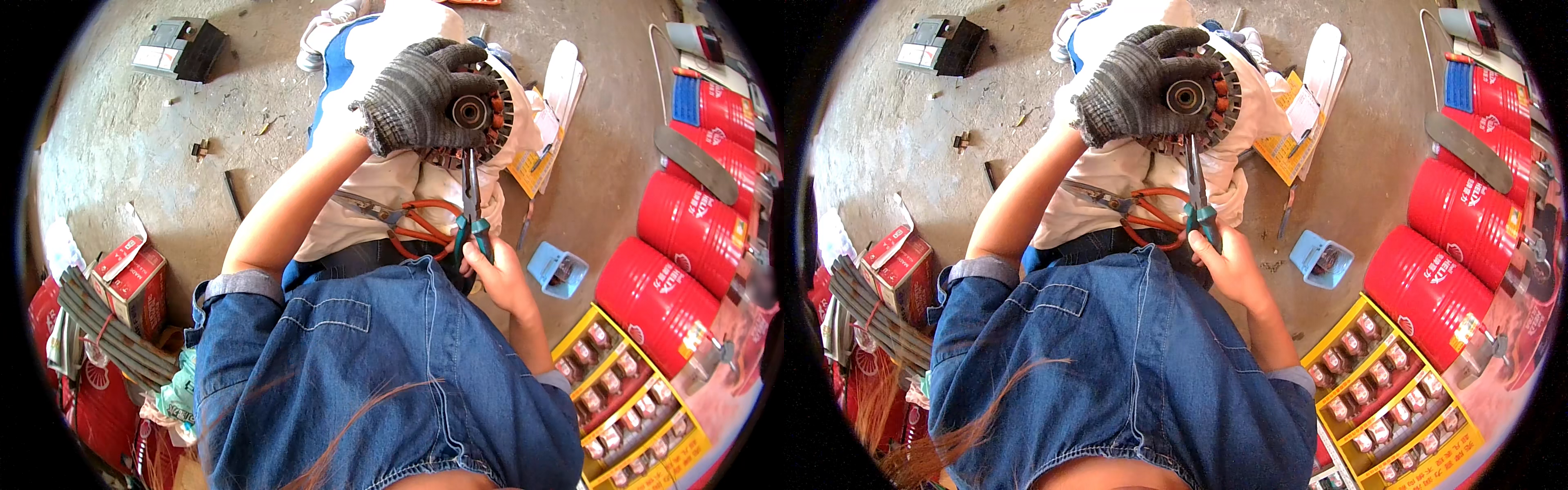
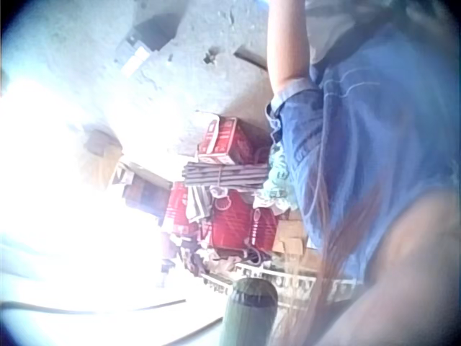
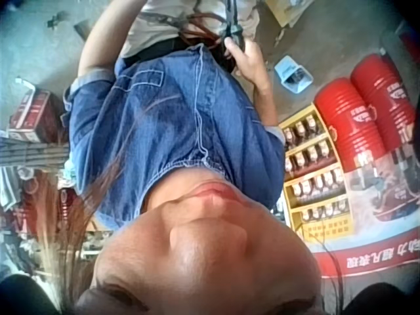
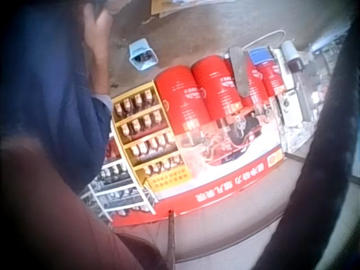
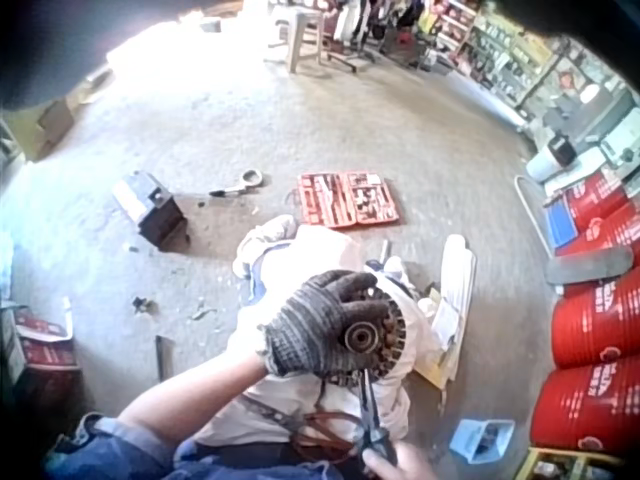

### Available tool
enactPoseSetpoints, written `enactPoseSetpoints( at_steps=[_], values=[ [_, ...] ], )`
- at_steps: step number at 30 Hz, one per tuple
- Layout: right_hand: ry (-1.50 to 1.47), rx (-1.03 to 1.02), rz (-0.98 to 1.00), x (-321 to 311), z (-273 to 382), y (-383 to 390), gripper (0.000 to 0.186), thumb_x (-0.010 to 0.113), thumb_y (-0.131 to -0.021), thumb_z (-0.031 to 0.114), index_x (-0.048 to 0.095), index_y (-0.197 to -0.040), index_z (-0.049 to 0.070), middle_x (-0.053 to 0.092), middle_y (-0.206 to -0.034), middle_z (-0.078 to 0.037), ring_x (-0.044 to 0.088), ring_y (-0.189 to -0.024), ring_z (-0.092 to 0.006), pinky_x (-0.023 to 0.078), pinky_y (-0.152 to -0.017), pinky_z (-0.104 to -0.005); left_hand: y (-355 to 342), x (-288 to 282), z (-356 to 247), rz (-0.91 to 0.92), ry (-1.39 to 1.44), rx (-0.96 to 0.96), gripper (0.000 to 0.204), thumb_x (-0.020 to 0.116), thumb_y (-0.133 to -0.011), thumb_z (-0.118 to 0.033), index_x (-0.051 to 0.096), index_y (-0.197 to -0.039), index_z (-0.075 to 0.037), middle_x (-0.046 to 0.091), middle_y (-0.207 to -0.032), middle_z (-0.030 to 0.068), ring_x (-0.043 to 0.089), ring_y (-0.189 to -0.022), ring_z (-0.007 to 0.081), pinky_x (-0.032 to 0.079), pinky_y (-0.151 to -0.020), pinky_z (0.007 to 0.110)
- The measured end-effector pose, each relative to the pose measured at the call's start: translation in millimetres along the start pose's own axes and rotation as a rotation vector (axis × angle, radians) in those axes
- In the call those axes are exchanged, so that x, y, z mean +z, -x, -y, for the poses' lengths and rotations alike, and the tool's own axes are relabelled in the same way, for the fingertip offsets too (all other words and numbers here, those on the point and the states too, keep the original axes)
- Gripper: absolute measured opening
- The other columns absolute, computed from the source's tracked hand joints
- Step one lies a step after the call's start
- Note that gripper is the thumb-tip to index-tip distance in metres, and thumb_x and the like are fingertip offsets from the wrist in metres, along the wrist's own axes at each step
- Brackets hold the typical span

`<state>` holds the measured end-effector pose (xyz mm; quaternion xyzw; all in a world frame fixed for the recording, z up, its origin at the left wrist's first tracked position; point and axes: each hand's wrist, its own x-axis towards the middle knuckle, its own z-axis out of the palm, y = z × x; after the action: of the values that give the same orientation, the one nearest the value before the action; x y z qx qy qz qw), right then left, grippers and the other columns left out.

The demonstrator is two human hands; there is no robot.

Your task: The person sits on the floor and uses pliers to manipulate the copper windings of a motor stator resting on their lap. They repeatedly adjust the position of the windings and the stator itself to access different sections.

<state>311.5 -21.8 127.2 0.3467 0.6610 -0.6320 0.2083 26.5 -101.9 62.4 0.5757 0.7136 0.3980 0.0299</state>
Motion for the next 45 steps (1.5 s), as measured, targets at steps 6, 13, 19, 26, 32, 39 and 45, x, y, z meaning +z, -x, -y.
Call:
enactPoseSetpoints(
  at_steps=[6,13,19,26,32,39,45],
  values=[
    [0.039,0.044,0.021,-9.6,10.9,-3.9,0.034,0.053,-0.103,0.030,0.062,-0.116,0.000,0.067,-0.093,-0.004,0.059,-0.074,-0.0097,0.050,-0.069,-0.0272,0.4,1.2,1.0,-0.025,0.008,0.017,0.070,0.082,-0.068,-0.049,0.064,-0.131,-0.023,0.055,-0.142,0.0128,0.056,-0.123,0.0397,0.047,-0.105,0.049],
    [0.006,0.012,0.109,-21.2,-2.3,-12.4,0.037,0.053,-0.103,0.035,0.063,-0.118,0.002,0.068,-0.099,-0.005,0.057,-0.078,-0.0080,0.048,-0.069,-0.0267,4.1,1.5,1.1,-0.029,0.019,-0.016,0.069,0.082,-0.069,-0.048,0.064,-0.131,-0.024,0.055,-0.142,0.0120,0.056,-0.123,0.0393,0.046,-0.106,0.049],
    [-0.423,0.198,0.125,-8.3,-3.3,-9.6,0.038,0.050,-0.105,0.032,0.060,-0.122,0.000,0.065,-0.104,-0.009,0.063,-0.088,-0.0157,0.052,-0.081,-0.0302,2.1,0.2,-1.9,-0.024,0.033,-0.013,0.065,0.082,-0.070,-0.046,0.066,-0.129,-0.024,0.056,-0.141,0.0129,0.056,-0.123,0.0397,0.046,-0.105,0.049],
    [-0.631,0.108,0.309,-5.4,-16.6,-19.5,0.040,0.045,-0.107,0.035,0.058,-0.117,-0.002,0.064,-0.097,-0.010,0.064,-0.084,-0.0201,0.054,-0.078,-0.0346,-0.3,-1.7,0.7,0.012,-0.005,0.001,0.063,0.083,-0.070,-0.045,0.068,-0.127,-0.023,0.056,-0.140,0.0156,0.056,-0.120,0.0397,0.047,-0.104,0.049],
    [-0.858,0.124,0.419,-0.9,-22.4,-22.0,0.044,0.042,-0.107,0.039,0.059,-0.115,-0.002,0.065,-0.097,-0.012,0.065,-0.083,-0.0213,0.054,-0.076,-0.0345,-3.7,-3.8,-4.2,0.031,-0.044,0.005,0.065,0.085,-0.067,-0.051,0.070,-0.125,-0.023,0.057,-0.140,0.0127,0.056,-0.122,0.0382,0.046,-0.105,0.048],
    [-0.868,0.090,0.477,10.3,-34.9,-30.0,0.041,0.046,-0.106,0.035,0.057,-0.121,-0.001,0.066,-0.106,-0.013,0.066,-0.093,-0.0224,0.054,-0.085,-0.0356,-1.0,-6.9,-6.3,0.055,-0.041,-0.016,0.067,0.085,-0.066,-0.051,0.070,-0.125,-0.024,0.057,-0.141,0.0122,0.055,-0.124,0.0374,0.044,-0.107,0.048],
    [-0.795,0.074,0.426,-0.8,-30.7,-20.1,0.046,0.051,-0.103,0.032,0.051,-0.132,-0.004,0.062,-0.123,-0.016,0.062,-0.114,-0.0262,0.049,-0.100,-0.0408,2.2,-2.2,-1.5,0.036,-0.031,0.043,0.071,0.084,-0.067,-0.051,0.066,-0.130,-0.023,0.054,-0.143,0.0130,0.054,-0.124,0.0385,0.044,-0.105,0.050]
  ],
)
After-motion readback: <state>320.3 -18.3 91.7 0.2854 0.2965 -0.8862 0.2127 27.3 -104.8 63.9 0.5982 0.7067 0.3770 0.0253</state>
